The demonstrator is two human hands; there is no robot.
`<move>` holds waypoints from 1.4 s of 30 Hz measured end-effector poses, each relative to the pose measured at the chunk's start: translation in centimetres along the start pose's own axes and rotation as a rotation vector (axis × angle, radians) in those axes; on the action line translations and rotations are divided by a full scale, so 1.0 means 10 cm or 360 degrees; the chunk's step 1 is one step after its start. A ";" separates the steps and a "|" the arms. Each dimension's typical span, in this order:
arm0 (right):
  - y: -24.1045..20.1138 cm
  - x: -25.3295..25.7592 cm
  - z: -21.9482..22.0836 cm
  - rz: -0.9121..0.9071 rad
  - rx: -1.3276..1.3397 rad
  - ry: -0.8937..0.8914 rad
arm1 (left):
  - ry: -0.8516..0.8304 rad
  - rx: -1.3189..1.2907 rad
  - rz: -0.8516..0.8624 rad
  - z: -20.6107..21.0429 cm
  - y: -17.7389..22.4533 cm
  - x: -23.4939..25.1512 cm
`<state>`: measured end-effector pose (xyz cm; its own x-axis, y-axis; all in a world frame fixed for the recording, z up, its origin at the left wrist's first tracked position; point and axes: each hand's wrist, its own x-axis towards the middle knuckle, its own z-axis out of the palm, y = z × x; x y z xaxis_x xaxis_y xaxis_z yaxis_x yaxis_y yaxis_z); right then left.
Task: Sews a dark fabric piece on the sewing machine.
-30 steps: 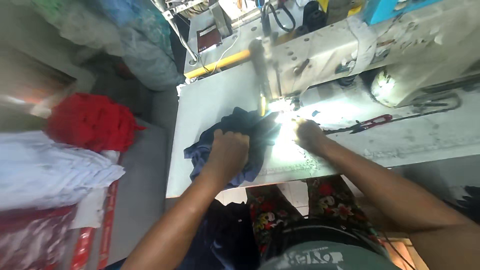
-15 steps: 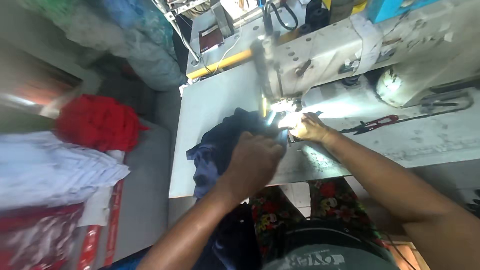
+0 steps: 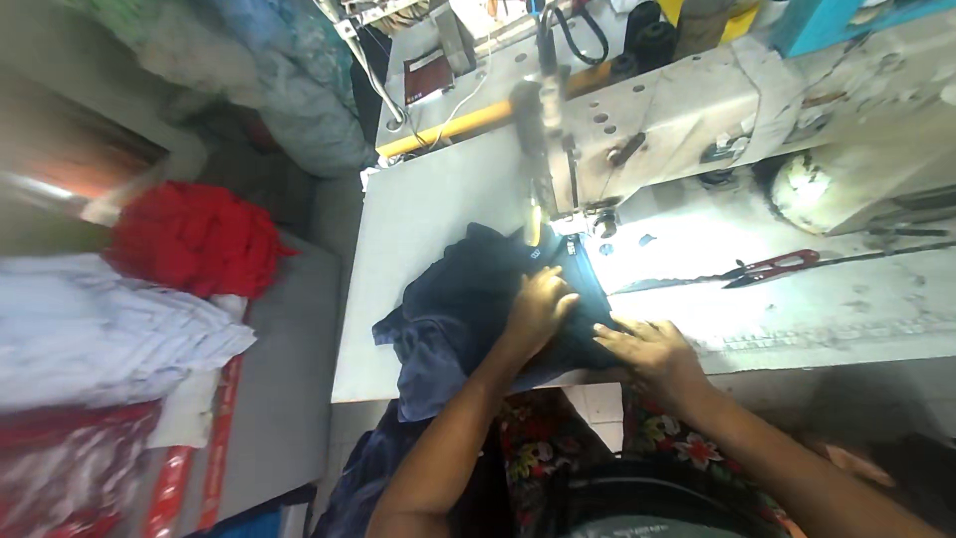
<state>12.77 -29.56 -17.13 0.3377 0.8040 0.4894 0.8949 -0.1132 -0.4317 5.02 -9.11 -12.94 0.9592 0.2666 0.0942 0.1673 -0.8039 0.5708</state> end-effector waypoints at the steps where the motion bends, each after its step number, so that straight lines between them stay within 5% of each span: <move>1: 0.00 -0.02 -0.01 0.0002 -0.0012 -0.0023 | 0.0035 0.0070 -0.0017 0.05 -0.07 -0.01; 42: 0.02 0.32 0.06 0.0207 -0.0187 -0.0084 | -0.0021 -0.0005 -0.0029 -0.02 -0.40 0.29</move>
<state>13.85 -26.70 -16.11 0.4397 0.8074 0.3933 0.8737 -0.2830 -0.3957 7.13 -5.02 -14.73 0.9589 0.2740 0.0734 0.1839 -0.7974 0.5747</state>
